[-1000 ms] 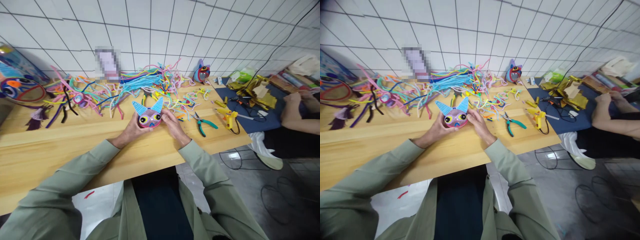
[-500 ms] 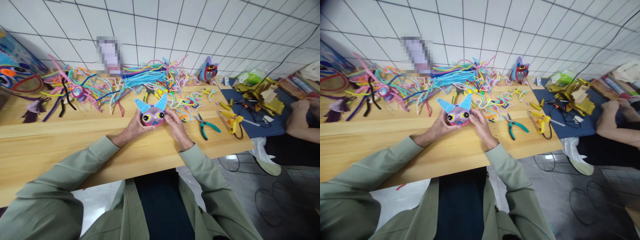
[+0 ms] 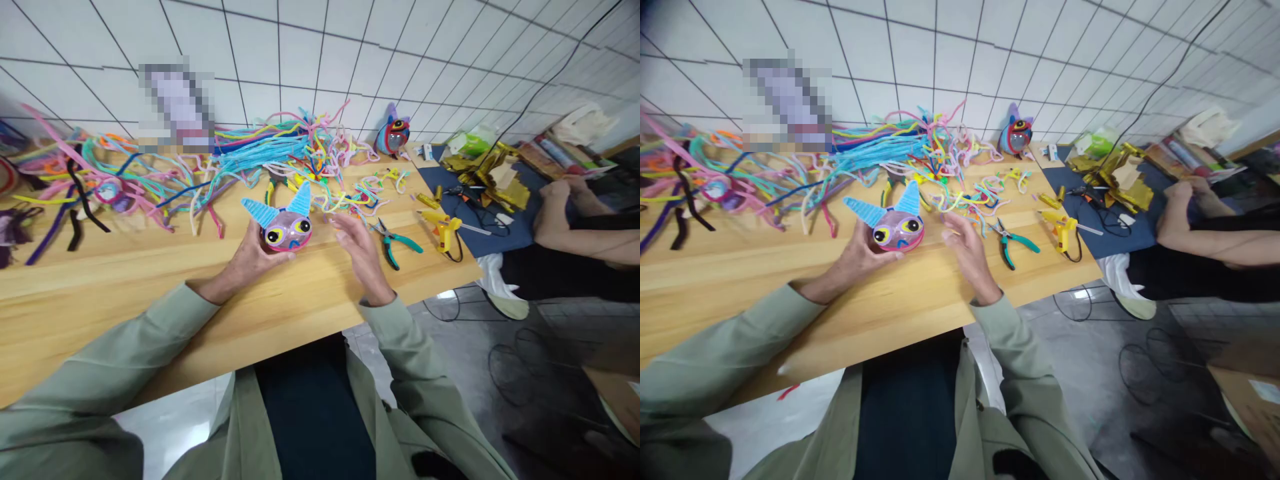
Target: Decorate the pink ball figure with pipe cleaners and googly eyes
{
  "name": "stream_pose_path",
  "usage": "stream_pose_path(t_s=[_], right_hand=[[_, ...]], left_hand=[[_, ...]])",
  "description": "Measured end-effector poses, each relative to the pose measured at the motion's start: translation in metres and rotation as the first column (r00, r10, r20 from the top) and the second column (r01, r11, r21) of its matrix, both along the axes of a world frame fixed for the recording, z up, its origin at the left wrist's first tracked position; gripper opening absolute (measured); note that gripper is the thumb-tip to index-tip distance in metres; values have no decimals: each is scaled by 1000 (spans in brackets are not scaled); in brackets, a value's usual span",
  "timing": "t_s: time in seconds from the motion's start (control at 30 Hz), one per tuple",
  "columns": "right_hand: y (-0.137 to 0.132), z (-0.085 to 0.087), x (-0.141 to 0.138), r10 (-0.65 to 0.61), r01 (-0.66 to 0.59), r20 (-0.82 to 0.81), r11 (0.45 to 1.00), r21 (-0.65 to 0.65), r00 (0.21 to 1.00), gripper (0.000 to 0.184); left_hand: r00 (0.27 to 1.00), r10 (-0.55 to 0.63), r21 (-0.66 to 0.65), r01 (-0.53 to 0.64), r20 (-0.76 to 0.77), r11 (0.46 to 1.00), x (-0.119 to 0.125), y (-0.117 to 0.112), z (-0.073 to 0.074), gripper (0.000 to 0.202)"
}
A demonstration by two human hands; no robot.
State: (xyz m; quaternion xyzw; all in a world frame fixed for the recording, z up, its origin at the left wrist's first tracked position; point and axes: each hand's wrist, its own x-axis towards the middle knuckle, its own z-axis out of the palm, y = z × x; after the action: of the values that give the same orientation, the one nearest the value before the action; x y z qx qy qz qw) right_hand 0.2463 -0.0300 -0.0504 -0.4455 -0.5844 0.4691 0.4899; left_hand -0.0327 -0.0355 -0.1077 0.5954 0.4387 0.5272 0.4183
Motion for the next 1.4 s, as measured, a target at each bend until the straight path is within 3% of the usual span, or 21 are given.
stream_pose_path(t_s=[0.1, 0.17, 0.27, 0.37, 0.47, 0.57, 0.7, 0.77, 0.9, 1.03, 1.2, 1.4], right_hand=[[-10, 12, 45, -176, 146, 192, 976, 163, 965, 46], [-10, 17, 72, -276, 192, 335, 945, 263, 901, 32], [2, 19, 96, -335, 158, 521, 922, 354, 785, 20], [18, 18, 99, -278, 67, 631, 940, 336, 724, 18], [31, 16, 85, -177, -19, 667, 961, 276, 724, 18], [32, 14, 58, -40, -112, 634, 974, 199, 773, 25], [15, 8, 24, 205, -285, 541, 956, 68, 816, 61], [7, 3, 13, 266, -328, 510, 944, 33, 818, 73], [19, -7, 0, 237, -314, 494, 946, 78, 836, 72], [68, -11, -21, 167, -273, 483, 949, 157, 860, 64], [122, -14, -49, 144, -261, 507, 951, 167, 850, 65], [128, -24, -52, 80, -264, 554, 929, 260, 829, 67]], left_hand=[[1000, -15, 3, 15, 7, 1000, 1, -2, 6, 99], [999, -31, 6, 31, 20, 1000, 1, -3, 8, 94], [998, -53, -9, 54, 41, 999, -1, -1, 7, 82], [998, -45, -4, 45, 53, 999, -2, 5, 5, 80], [997, -61, 13, 60, 49, 998, -1, 11, 4, 85], [997, -70, 11, 70, 9, 997, -1, 11, 7, 86], [994, -59, 59, 64, -95, 996, -1, -2, 16, 83], [984, -73, 149, 97, -160, 984, 1, -6, 19, 83], [960, -44, 264, 120, -278, 957, -2, 9, 22, 86], [938, 62, 242, 23, -340, 970, -18, 53, 24, 86], [961, 20, 212, 41, -276, 976, -35, 103, 23, 93], [971, 21, 222, 33, -237, 974, -39, 118, 10, 85]])
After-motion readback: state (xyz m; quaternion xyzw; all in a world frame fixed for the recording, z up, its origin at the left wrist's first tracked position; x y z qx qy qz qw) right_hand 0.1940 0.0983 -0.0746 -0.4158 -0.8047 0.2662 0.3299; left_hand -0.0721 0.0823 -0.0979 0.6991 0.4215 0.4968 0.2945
